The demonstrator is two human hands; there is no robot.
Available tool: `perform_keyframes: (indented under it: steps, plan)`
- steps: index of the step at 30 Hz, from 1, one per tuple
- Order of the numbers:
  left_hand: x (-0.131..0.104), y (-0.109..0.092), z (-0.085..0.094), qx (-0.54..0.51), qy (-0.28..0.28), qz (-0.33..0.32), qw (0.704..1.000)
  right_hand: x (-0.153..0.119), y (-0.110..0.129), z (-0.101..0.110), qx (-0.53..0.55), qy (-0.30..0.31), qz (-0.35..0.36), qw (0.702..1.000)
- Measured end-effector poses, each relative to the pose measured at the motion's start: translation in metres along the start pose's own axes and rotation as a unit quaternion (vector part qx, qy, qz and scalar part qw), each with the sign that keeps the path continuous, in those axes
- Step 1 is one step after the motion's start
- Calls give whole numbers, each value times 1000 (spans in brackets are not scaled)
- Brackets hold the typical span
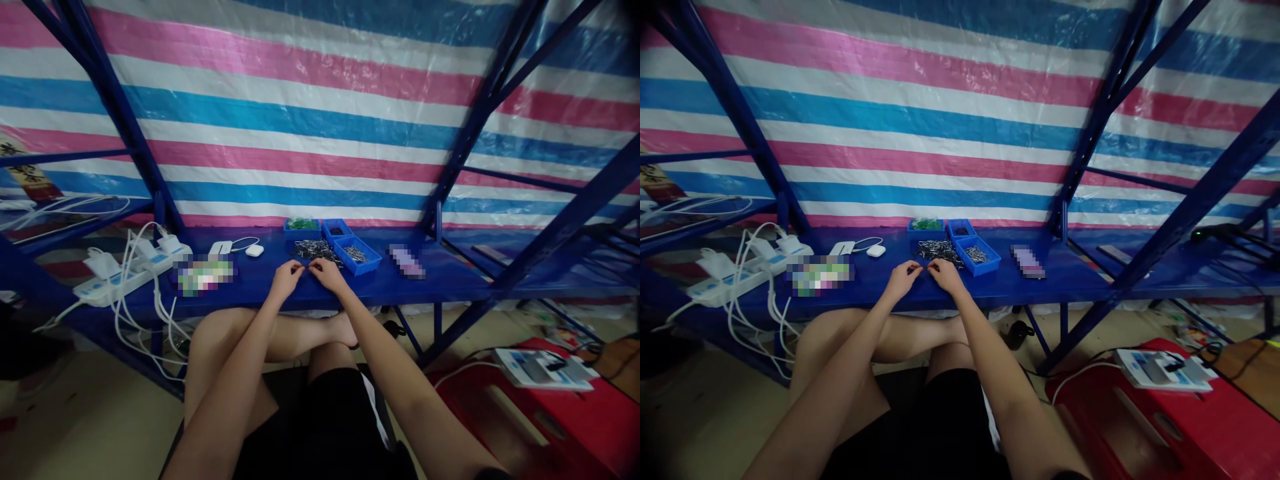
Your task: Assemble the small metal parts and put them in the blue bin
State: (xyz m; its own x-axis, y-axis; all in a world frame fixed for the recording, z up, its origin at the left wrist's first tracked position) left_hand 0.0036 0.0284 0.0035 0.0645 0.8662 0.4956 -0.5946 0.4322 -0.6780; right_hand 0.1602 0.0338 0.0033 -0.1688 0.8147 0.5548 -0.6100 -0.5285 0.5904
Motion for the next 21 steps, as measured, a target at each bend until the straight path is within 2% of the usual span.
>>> perform_keyframes:
  steps: [6, 14, 21]
  plan:
    - [1, 2, -2, -5, 10, 3, 1000, 1, -3, 0, 48, -1, -12, 999]
    - [2, 3, -2, -10, 15, 10, 1000, 0, -3, 0, 30, 5, -16, 999]
    - [1, -2, -1, 30, 36, -1, 999, -1, 1, 4, 61, -14, -14, 998]
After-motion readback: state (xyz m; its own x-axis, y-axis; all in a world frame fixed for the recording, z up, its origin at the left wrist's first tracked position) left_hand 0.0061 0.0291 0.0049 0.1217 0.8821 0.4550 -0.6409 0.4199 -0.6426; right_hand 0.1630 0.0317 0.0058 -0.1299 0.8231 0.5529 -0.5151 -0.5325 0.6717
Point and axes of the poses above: each hand's wrist, its own x-axis towards the middle knuckle, its own z-axis out of the back of the hand, y = z × x, the point moved 2 cm from there along x, towards the middle knuckle, and after that the axes turned 6 degrees about -y, right-handed, at the moved point
